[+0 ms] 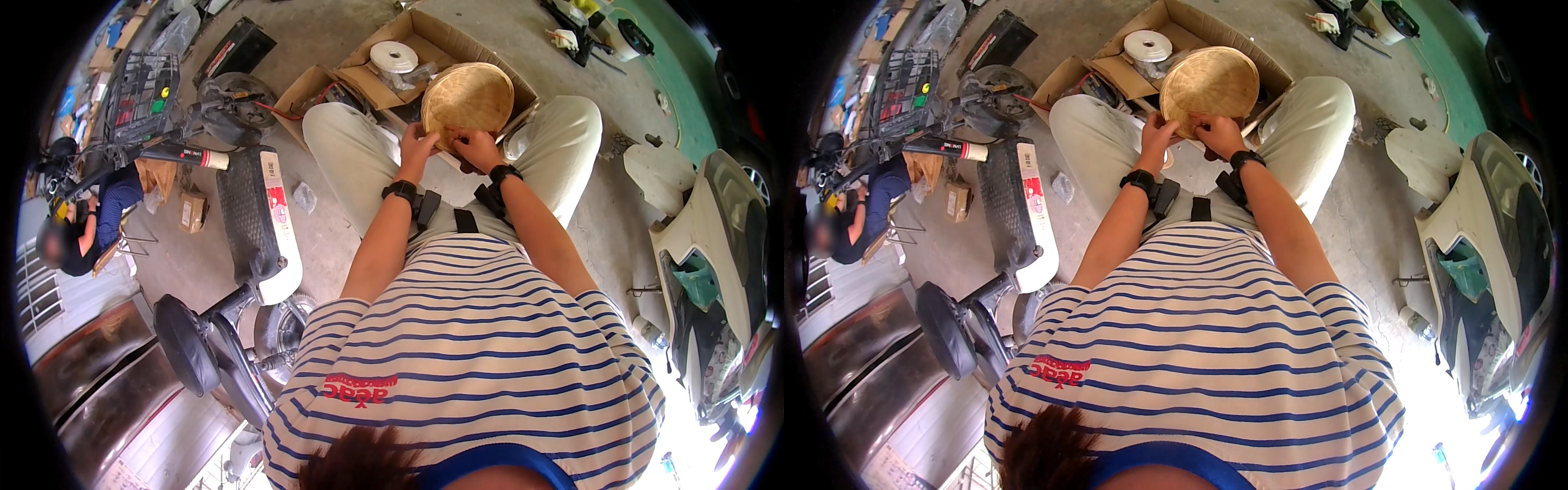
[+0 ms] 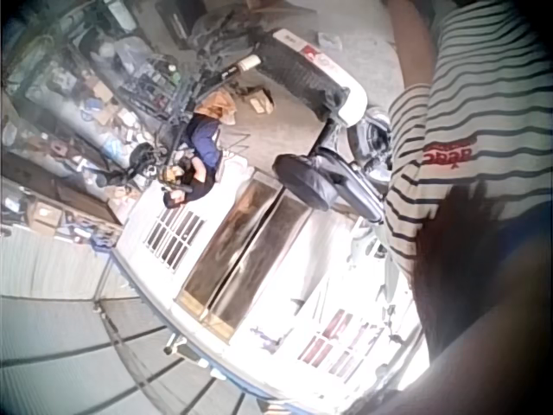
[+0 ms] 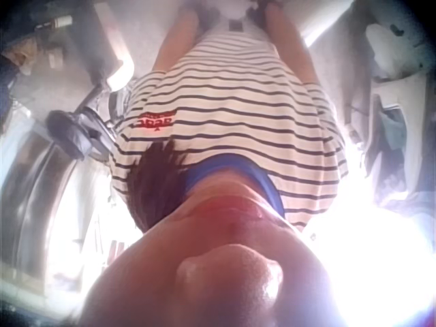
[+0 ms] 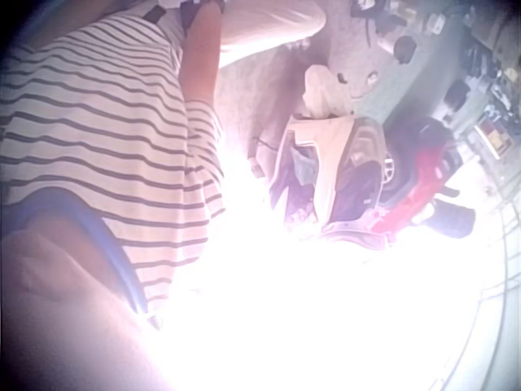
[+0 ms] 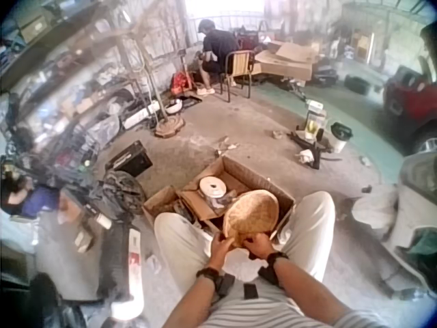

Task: The person sands the surface of a wooden bowl by hand with a piece of sandpaper while sitting on the floor, then places the bowl back into a cardboard box containing various parts and tools.

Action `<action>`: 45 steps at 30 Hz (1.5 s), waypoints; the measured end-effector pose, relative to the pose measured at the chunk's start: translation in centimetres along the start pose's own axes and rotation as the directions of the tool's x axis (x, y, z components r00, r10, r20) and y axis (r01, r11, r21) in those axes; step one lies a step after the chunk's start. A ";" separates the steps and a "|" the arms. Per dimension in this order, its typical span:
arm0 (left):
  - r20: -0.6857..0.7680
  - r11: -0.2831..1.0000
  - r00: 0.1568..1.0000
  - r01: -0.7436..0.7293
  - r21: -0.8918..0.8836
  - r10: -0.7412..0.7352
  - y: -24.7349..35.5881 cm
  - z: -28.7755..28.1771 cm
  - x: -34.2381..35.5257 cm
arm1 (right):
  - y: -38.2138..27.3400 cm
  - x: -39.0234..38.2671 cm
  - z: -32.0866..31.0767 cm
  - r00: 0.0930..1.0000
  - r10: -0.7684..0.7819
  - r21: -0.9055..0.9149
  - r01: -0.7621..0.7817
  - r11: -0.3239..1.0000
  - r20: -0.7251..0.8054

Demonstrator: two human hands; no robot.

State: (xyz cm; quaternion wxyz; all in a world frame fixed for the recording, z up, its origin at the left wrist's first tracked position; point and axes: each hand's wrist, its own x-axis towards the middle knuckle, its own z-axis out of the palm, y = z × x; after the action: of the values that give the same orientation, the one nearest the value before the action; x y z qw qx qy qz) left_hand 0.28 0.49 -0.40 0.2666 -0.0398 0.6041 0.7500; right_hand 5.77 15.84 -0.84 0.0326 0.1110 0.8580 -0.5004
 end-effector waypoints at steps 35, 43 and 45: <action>0.060 0.959 0.957 0.284 0.022 -0.285 -1.8 -0.7 1.0 | 1.9 1.1 1.5 0.932 -0.349 -0.116 0.338 0.934 -0.094; 0.173 0.973 0.958 0.229 0.015 -0.228 -0.4 0.4 0.3 | 3.8 1.7 1.6 0.950 -0.127 -0.351 0.020 0.936 -0.287; 0.191 0.970 0.951 0.230 0.081 -0.242 -0.6 0.2 0.3 | 3.2 1.3 2.3 0.975 -0.064 -0.376 -0.021 0.926 -0.214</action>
State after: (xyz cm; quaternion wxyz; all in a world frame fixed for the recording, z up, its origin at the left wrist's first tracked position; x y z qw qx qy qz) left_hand 0.30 0.86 -1.03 0.4145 -0.0285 0.5866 0.6952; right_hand 5.04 15.54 -4.95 -0.0486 0.1485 0.9373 -0.3116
